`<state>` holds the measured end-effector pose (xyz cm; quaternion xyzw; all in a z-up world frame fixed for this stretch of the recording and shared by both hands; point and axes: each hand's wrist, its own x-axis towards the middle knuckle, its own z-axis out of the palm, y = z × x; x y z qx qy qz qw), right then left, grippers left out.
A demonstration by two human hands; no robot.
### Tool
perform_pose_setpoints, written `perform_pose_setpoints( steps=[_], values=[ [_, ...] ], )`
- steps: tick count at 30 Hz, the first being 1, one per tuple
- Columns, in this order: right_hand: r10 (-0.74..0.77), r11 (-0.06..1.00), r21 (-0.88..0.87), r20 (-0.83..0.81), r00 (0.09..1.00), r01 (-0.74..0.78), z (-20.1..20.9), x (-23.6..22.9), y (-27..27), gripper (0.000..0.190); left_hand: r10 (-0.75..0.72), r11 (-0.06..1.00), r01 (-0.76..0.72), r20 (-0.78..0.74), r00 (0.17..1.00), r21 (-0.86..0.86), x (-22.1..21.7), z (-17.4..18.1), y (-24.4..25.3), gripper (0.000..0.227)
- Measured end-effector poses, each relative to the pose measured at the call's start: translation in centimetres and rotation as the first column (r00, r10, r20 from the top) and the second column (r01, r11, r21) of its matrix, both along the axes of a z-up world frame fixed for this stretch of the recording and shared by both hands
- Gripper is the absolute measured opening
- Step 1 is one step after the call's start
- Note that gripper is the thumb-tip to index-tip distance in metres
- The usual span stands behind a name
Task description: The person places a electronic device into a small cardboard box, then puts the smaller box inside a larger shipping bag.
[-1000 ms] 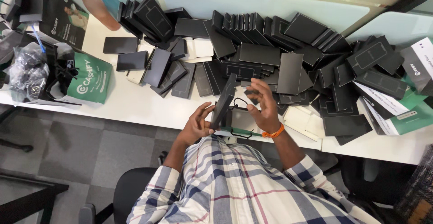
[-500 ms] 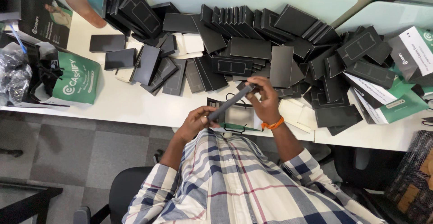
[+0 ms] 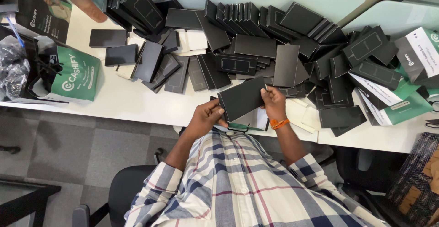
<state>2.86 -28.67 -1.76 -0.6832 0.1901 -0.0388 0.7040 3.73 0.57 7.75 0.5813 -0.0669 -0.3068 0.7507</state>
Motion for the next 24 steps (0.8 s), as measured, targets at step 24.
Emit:
perform_pose_setpoints(
  steps=[24],
  values=[
    [0.111, 0.993, -0.084, 0.437, 0.892, -0.082, 4.7, -1.3, 0.1, 0.038, 0.044, 0.995, -0.042, -0.024, 0.999, 0.091, -0.8, -5.3, -1.0, 0.035]
  ],
)
